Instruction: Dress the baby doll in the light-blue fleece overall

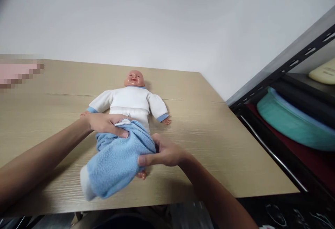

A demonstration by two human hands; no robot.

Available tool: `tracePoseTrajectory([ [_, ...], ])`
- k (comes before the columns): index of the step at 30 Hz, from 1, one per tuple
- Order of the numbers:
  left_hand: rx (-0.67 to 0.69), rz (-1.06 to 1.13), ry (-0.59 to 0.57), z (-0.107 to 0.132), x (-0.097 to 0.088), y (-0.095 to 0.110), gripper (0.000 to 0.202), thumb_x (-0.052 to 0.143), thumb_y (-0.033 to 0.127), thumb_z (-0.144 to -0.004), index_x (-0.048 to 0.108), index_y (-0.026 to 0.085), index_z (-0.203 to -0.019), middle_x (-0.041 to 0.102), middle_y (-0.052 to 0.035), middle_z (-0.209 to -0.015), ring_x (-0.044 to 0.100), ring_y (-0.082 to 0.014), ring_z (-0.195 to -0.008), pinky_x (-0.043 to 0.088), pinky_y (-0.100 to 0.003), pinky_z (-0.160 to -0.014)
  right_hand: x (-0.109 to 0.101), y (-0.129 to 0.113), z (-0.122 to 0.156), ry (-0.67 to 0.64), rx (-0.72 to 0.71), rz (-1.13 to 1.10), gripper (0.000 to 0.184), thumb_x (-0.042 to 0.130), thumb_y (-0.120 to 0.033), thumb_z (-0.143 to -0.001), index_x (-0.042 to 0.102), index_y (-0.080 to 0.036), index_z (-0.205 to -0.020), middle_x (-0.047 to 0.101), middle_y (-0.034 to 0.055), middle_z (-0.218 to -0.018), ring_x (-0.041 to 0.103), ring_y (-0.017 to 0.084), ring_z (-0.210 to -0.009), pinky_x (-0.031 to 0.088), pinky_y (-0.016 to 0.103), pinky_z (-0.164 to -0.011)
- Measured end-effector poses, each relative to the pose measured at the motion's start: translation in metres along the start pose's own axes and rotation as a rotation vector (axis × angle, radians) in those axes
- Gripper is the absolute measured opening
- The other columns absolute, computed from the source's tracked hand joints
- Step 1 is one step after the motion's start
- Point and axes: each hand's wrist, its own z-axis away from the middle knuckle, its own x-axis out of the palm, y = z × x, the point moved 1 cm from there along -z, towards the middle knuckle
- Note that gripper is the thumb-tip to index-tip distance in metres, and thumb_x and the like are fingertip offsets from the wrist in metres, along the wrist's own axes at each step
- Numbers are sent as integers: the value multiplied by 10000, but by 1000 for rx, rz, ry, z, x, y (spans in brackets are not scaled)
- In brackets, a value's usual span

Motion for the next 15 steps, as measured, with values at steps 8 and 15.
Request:
tracePoseTrajectory([
  [8,-4,197,-288,0,-8,-23,554,1131,423,-674,865,155,-1080,901,-81,-945,820,-243,-785,703,-292,-738,4,3,-13,131,-97,-292,527,895,-635,-944,823,-189,-1216,827,97,-1137,768,269,-1120,602,394,-1068],
  [15,42,124,-46,-6,0,-13,522,980,649,-880,877,176,-1075,906,-69,-1058,842,-238,-989,686,-317,-963,4,2,-1,-43,15,-8,544,960,-637,-930,799,-174,-1166,834,64,-1005,787,199,-869,652,289,-804],
])
